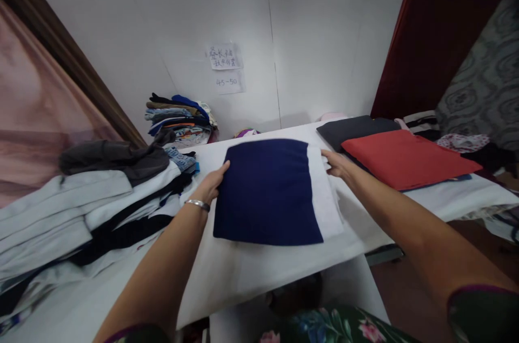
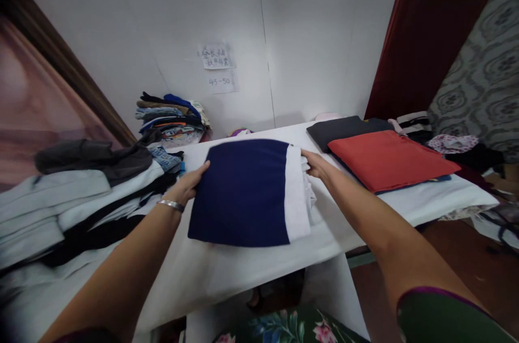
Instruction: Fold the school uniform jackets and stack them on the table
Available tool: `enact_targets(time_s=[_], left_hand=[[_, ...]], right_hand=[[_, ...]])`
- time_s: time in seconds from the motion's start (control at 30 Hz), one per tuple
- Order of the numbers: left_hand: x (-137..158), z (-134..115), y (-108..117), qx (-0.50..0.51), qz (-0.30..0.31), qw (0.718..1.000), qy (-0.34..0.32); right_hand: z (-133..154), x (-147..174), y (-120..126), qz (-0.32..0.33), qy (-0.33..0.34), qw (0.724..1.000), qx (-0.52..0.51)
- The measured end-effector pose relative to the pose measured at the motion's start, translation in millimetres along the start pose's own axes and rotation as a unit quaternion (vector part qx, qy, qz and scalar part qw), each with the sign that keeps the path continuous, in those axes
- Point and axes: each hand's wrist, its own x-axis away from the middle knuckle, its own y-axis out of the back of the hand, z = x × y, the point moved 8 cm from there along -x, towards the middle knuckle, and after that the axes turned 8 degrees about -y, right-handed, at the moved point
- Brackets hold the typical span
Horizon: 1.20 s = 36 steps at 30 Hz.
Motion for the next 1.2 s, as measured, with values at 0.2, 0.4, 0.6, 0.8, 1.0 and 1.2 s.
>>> enact_targets(time_s=[0.2, 0.4, 0.6, 0.8, 1.0, 1.2], left_hand=[[-12, 77, 13, 0.022, 0.022, 0.997, 0.070], [-10, 82, 14, 0.005, 0.042, 0.999, 0.032], [-12, 84, 13, -0.021, -0.019, 0.999, -0.022], [-14, 93, 15, -0.061, -0.044, 0.996, -0.048], [-8, 83, 23, -0.147, -0.088, 0.978, -0.119], [2, 78, 20, -0.125, -0.084, 0.981, -0.123]], right_hand=[[-78, -2, -8, 0.006, -0.081, 0.997, 0.003], [-89, 9, -5, -0.026, -0.070, 0.995, 0.060], [-65, -8, 6, -0.104, 0.019, 0.985, 0.133], [-62, -13, 27, -0.163, 0.054, 0.960, 0.222], [-64, 35, 44, -0.204, 0.102, 0.941, 0.251], [-63, 64, 20, -0.144, 0.133, 0.894, 0.402]])
